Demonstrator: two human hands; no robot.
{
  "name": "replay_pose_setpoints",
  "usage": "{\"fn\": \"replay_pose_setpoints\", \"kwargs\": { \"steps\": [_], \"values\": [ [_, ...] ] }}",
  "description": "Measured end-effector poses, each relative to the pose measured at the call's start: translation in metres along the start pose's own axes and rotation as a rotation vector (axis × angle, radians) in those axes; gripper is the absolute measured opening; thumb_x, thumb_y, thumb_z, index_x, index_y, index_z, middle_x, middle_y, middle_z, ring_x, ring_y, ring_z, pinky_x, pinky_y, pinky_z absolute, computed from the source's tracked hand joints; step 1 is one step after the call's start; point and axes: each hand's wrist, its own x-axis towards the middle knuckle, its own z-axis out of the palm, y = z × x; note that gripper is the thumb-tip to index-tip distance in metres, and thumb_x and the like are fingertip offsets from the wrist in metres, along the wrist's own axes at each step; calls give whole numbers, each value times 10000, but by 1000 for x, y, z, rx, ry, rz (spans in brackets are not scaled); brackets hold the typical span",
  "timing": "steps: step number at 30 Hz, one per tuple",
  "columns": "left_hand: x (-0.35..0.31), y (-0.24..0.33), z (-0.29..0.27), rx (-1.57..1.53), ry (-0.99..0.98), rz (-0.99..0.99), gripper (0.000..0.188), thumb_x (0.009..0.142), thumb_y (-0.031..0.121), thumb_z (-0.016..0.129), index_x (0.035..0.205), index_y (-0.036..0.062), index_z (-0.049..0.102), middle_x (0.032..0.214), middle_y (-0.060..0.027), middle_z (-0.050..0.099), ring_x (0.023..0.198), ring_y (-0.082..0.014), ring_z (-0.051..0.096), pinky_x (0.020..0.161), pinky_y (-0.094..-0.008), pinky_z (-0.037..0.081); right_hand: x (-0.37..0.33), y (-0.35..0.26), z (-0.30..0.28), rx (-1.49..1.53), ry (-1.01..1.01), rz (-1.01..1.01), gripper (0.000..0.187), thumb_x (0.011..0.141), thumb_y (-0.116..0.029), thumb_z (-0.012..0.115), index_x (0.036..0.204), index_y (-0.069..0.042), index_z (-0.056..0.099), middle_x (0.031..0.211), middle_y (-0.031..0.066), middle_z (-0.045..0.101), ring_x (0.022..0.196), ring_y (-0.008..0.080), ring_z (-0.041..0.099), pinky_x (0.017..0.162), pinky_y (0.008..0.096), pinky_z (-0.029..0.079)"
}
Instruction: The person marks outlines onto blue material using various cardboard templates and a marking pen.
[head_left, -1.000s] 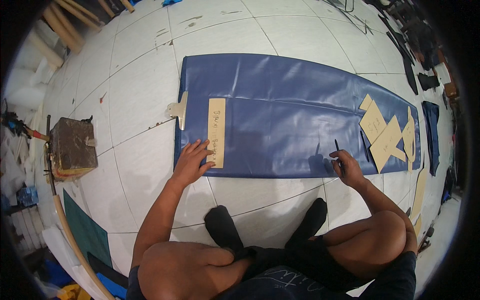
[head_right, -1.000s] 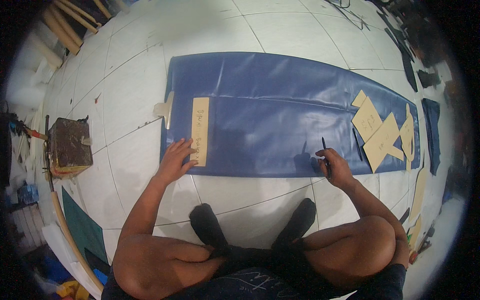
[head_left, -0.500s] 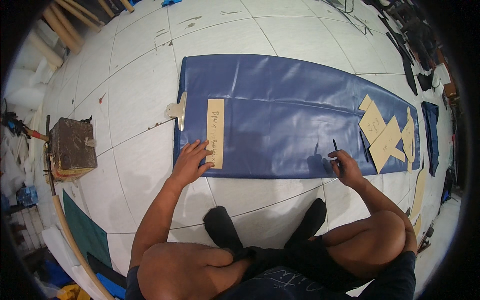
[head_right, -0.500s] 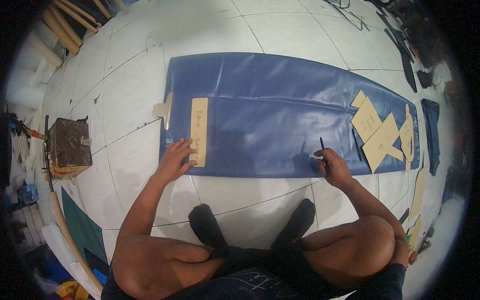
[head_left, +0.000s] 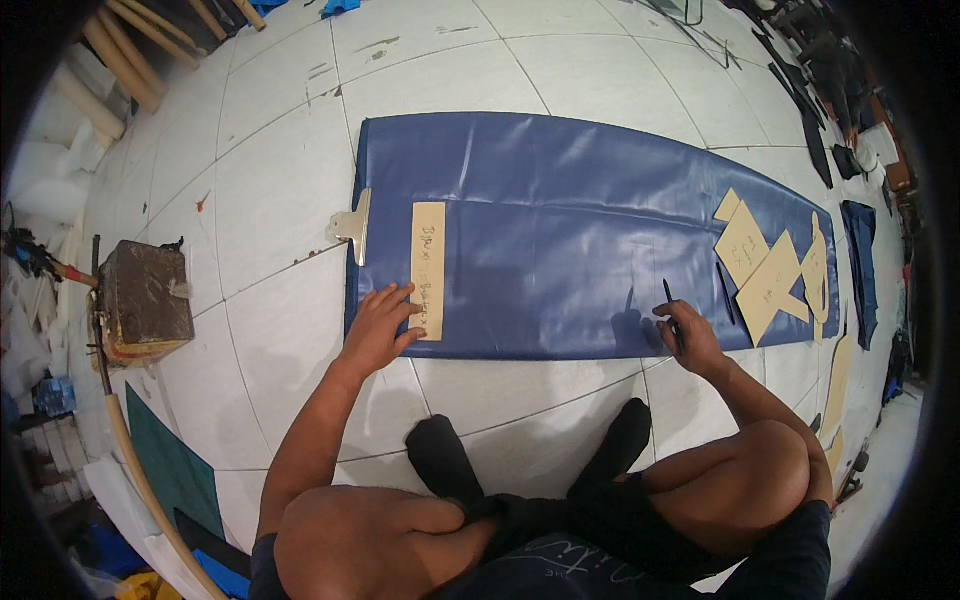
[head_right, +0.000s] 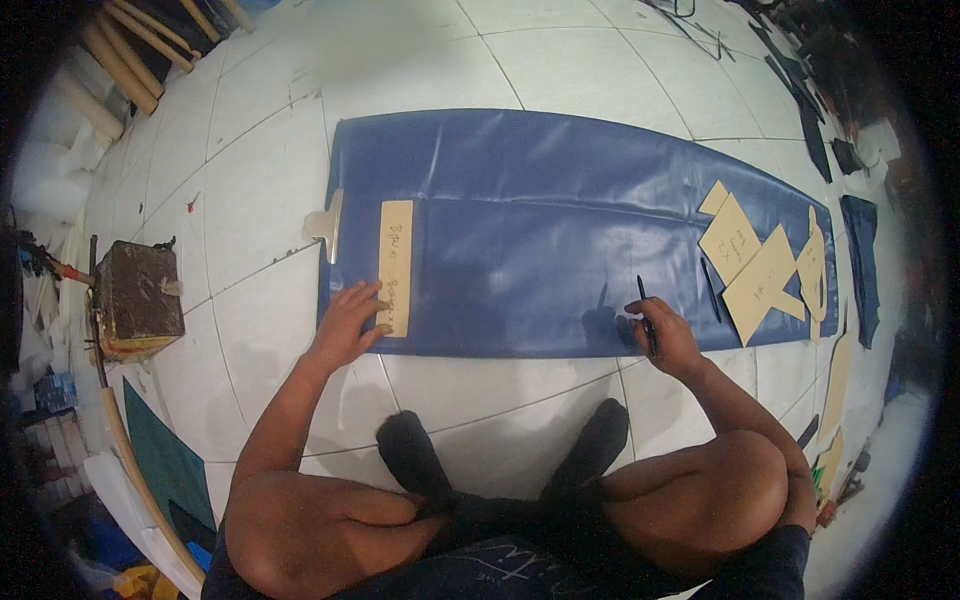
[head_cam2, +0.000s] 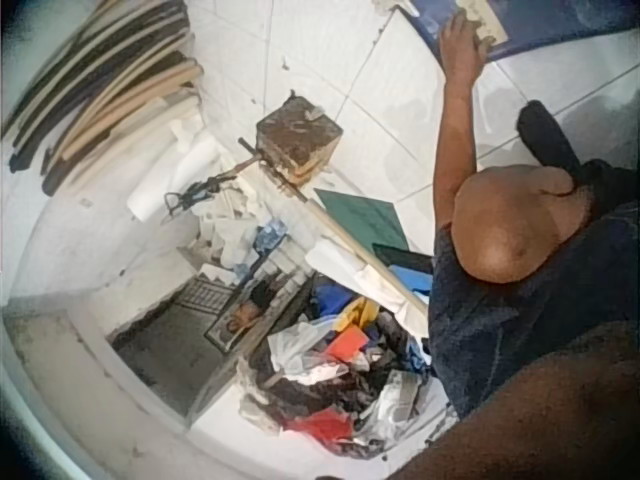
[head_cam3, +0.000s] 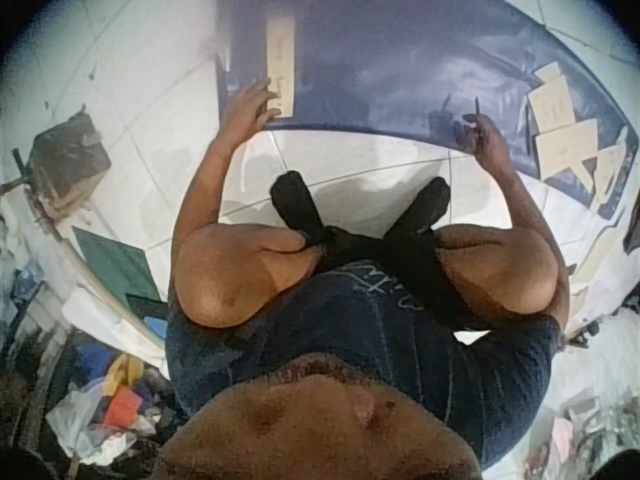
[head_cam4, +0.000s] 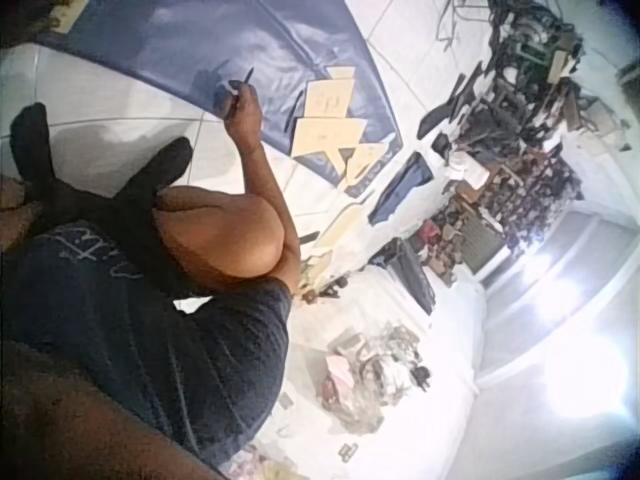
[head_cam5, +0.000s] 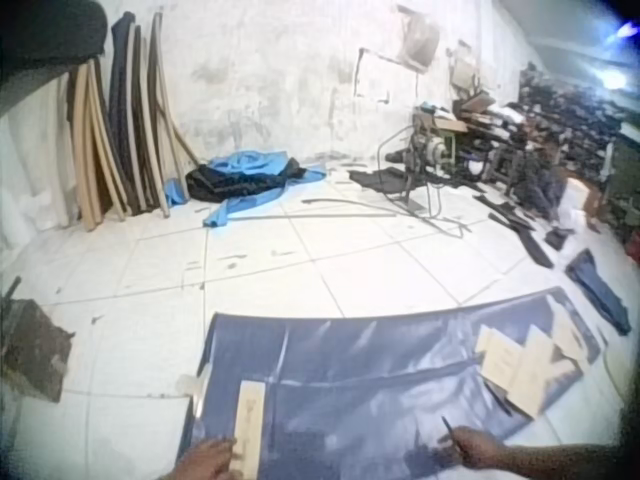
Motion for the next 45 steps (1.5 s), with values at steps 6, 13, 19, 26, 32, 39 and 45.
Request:
{"fn": "replay_pose_setpoints", "kwargs": {
  "steps": [6, 13, 19, 26, 32, 39, 45],
  "values": [
    [4, -3, -5, 3, -37, 25, 454, 896, 295, 747, 1286, 87, 641, 1518, -140, 487, 1427, -400, 408, 1172, -541, 314, -1, 4, 2, 1, -5, 14, 218, 957, -64, 612, 1175, -53, 619, 1107, 163, 646, 932, 351, 690, 807, 426, 550],
    [10, 4, -12, 47, -43, 35, 559, 856, 311, 784, 1369, 149, 631, 1443, -114, 529, 1360, -347, 442, 1137, -473, 357, 2, -1, 1, 22, -28, 57, 212, 962, -68, 611, 1173, -54, 617, 1091, 165, 642, 900, 349, 690, 787, 427, 549],
    [17, 4, -19, 13, -93, 27, 578, 819, 304, 818, 1348, 144, 651, 1416, -121, 524, 1298, -337, 473, 1117, -474, 376, 0, 4, 3, 3, -8, 22, 209, 960, -66, 616, 1169, -61, 618, 1074, 166, 641, 891, 342, 691, 774, 427, 549],
    [25, 5, -17, 98, -136, 34, 608, 801, 323, 835, 1345, 135, 639, 1560, -157, 412, 1480, -394, 319, 1223, -524, 261, -1, 6, 3, 16, -4, 12, 221, 955, -63, 626, 1176, -68, 617, 1075, 165, 641, 887, 345, 693, 770, 429, 550],
    [31, -1, -16, 84, -180, 61, 616, 795, 326, 841, 1330, 110, 628, 1580, -172, 389, 1491, -400, 312, 1233, -561, 224, 1, 12, 4, -7, -27, 4, 260, 958, -54, 603, 1217, -73, 604, 1087, 160, 645, 889, 332, 698, 772, 428, 550],
    [45, 8, -23, 121, -227, 65, 629, 777, 317, 856, 1316, 95, 620, 1507, -188, 442, 1461, -388, 347, 1243, -583, 192, 42, -27, -75, -74, -42, -28, 329, 1022, -99, 507, 1343, -51, 560, 1138, 182, 640, 977, 326, 684, 856, 407, 542],
    [41, 0, -26, 122, -243, 41, 620, 740, 325, 876, 1270, 116, 633, 1487, -162, 465, 1441, -359, 364, 1240, -566, 217, 131, -129, -61, -65, -224, -414, 303, 977, -88, 590, 1275, -44, 621, 1173, 172, 660, 1018, 314, 679, 878, 412, 550]
  ]
}}
